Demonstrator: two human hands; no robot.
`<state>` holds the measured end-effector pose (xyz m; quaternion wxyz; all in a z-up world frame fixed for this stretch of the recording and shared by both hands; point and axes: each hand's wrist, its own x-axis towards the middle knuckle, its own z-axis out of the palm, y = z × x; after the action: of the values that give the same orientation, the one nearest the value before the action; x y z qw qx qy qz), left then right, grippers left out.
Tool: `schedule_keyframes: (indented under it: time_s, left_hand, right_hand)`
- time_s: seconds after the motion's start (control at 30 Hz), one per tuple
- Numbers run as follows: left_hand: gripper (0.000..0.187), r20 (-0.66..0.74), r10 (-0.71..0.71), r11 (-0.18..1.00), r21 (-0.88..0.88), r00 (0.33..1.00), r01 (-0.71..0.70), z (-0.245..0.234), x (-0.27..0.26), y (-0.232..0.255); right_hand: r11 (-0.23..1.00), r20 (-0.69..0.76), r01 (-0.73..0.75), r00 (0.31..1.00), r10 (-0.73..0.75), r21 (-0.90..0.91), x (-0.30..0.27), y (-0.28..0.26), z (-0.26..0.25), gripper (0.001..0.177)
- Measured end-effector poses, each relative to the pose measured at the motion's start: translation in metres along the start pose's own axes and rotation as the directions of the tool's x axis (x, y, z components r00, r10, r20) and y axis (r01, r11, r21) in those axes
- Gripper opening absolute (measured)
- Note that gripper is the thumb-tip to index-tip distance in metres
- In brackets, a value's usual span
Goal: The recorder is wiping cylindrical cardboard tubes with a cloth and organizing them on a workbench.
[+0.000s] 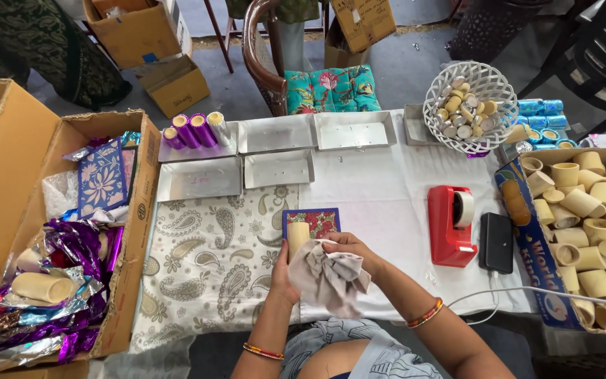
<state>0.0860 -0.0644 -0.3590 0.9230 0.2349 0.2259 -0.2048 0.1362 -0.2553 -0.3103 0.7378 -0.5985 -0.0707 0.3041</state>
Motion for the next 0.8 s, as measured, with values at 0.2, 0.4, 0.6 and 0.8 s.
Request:
schedule_keyframes:
  time_s: [0.2,0.4,0.6,0.8]
  left_hand:
    - [0.050,0.015,0.052,0.988,0.141,0.999,-0.054,0.020,-0.009,-0.014]
    - [0.057,0.019,0.089,0.990,0.110,0.996,-0.091,0.002,0.005,-0.022]
    - [0.051,-0.066,0.055,0.986,0.162,0.996,-0.044,0.018,-0.006,-0.019]
    - [0.049,-0.123,0.041,0.984,0.178,0.992,-0.019,0.037,-0.007,-0.018]
  right_hand:
    - [0.650,-0.148,0.209,0.881,-0.450,-0.730,-0.004,-0.030,0.027,0.033]
    - [0.087,0.239,0.459,0.604,-0.760,-0.884,-0.036,-0.008,0.064,0.041]
    - [0.012,0.254,0.460,0.510,-0.822,-0.888,-0.012,-0.009,0.038,0.031]
    - [0.246,-0.030,0.322,0.552,-0.833,-0.914,0.001,-0.015,0.029,0.025]
